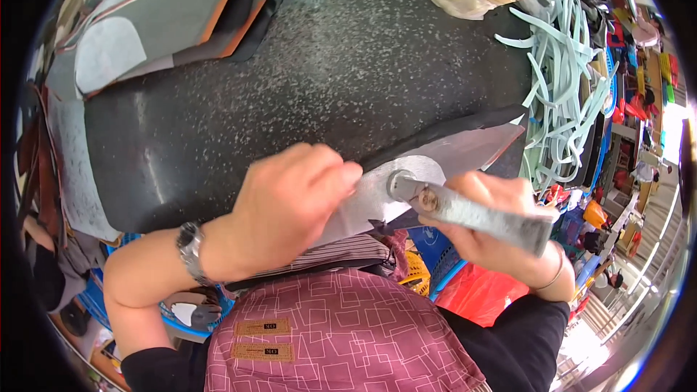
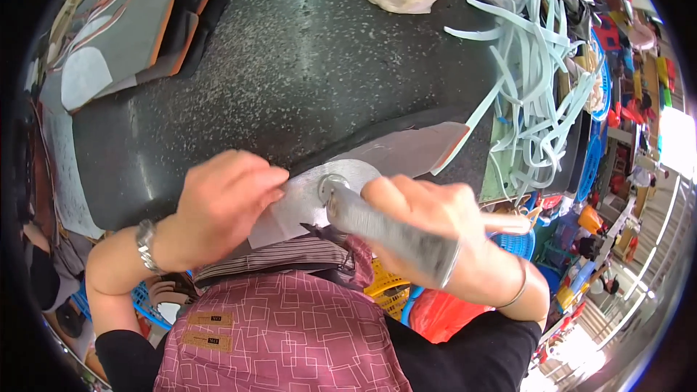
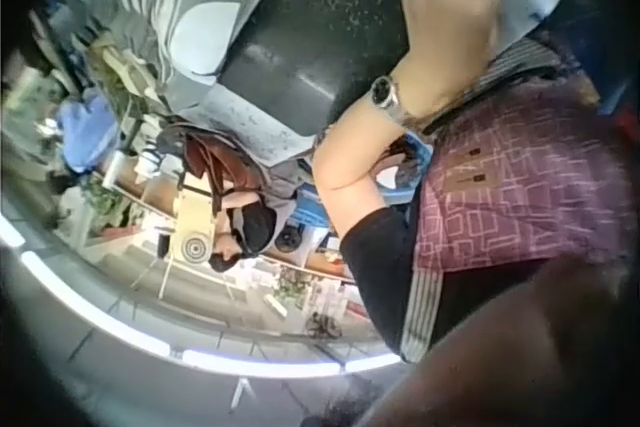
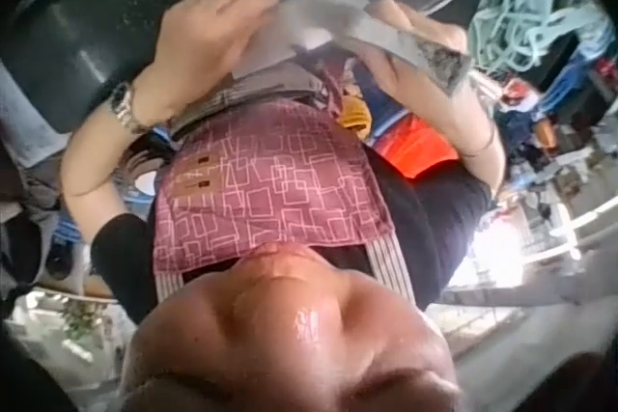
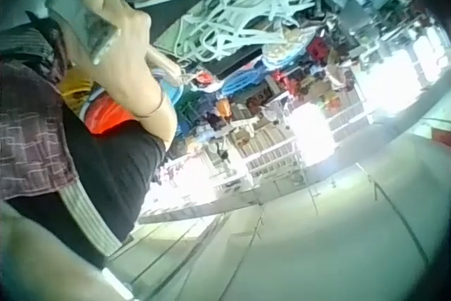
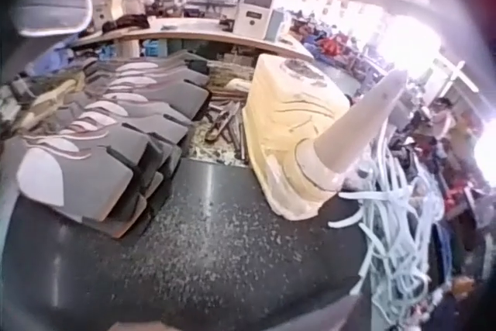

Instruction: The person applies adhesive strips along the edges of shoe upper panels, folds the edges over by hand, and hammers the folded seams flat with a hammer before stacking the pieces.

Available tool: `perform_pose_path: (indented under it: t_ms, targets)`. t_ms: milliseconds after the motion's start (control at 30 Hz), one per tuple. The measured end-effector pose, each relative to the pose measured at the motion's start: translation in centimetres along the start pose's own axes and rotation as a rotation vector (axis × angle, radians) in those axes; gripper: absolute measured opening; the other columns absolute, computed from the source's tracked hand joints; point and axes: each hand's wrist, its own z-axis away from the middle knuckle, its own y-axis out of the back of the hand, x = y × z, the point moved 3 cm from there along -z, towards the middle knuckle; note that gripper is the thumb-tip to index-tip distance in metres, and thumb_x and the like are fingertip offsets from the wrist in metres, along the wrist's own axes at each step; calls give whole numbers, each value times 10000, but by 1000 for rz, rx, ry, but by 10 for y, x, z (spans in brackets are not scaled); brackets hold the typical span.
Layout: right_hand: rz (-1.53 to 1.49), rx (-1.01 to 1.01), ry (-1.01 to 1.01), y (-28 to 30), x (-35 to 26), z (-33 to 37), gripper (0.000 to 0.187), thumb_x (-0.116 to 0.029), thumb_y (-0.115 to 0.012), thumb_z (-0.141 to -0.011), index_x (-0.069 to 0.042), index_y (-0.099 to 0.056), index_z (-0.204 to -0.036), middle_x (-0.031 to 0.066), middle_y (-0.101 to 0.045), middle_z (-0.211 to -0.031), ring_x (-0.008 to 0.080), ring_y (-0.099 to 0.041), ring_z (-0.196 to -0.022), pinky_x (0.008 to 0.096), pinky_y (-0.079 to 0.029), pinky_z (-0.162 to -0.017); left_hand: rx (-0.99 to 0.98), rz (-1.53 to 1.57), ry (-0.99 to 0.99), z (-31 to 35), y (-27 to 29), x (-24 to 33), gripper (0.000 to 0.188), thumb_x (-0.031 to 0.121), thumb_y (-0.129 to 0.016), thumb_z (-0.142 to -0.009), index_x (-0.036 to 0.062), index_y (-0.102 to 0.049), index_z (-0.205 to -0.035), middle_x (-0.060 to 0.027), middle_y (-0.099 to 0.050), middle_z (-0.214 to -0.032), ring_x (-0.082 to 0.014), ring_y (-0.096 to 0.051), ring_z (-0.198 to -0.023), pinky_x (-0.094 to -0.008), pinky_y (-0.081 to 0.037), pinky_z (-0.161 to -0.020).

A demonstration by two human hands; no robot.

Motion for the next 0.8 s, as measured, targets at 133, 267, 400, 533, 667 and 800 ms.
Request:
perform_pose_path:
  t_ms: [133,267,400,533,667,800]
  targets:
    - [55,102,-46,5,6,-7,234,-166,-733,-714,-96,-581,-879,39,-535,-664,214,-603,-540,355,-458,-443,67,-368,-271,8,-14,12,224,90,-674,-783,-35,-660,-969,-65,-538,-782,-187,-570,-683,-264,-457,-525]
    - [111,36,42,11,-4,-28,226,-169,-727,-718,-113,-584,-884,27,-508,-680,203,-609,-550,350,-459,-439,80,-615,-405,9,-18,16,228,70,-644,-773,-60,-666,-959,-73,-550,-806,-180,-550,-670,-248,-437,-532]
    - [61,51,-54,-10,-4,-22,242,-201,-732,-728,-109,-563,-874,34,-515,-672,203,-599,-536,371,-460,-397,50,-279,-217,9,-5,10,218,103,-637,-731,-4,-650,-921,-42,-489,-734,-174,-521,-641,-285,-396,-509]
    - [10,3,-40,-8,-3,-31,255,-174,-738,-732,-134,-593,-937,30,-481,-663,206,-567,-511,351,-440,-387,93,-108,-152,23,2,-8,123,116,-635,-721,42,-598,-812,-29,-449,-702,-181,-488,-614,-317,-375,-512]
    - [47,-14,42,-6,-25,-39,205,-177,-701,-767,-118,-618,-944,31,-473,-651,195,-566,-506,338,-445,-399,90,-571,-398,29,-2,12,153,101,-627,-777,-25,-655,-859,-77,-581,-771,-186,-565,-685,-272,-443,-577]
    - [69,-8,66,-12,-29,-43,224,-177,-700,-704,-72,-544,-826,20,-451,-628,191,-552,-484,334,-417,-355,63,-792,-458,36,-8,15,108,127,-637,-785,19,-635,-798,-51,-528,-729,-180,-530,-657,-272,-415,-566]
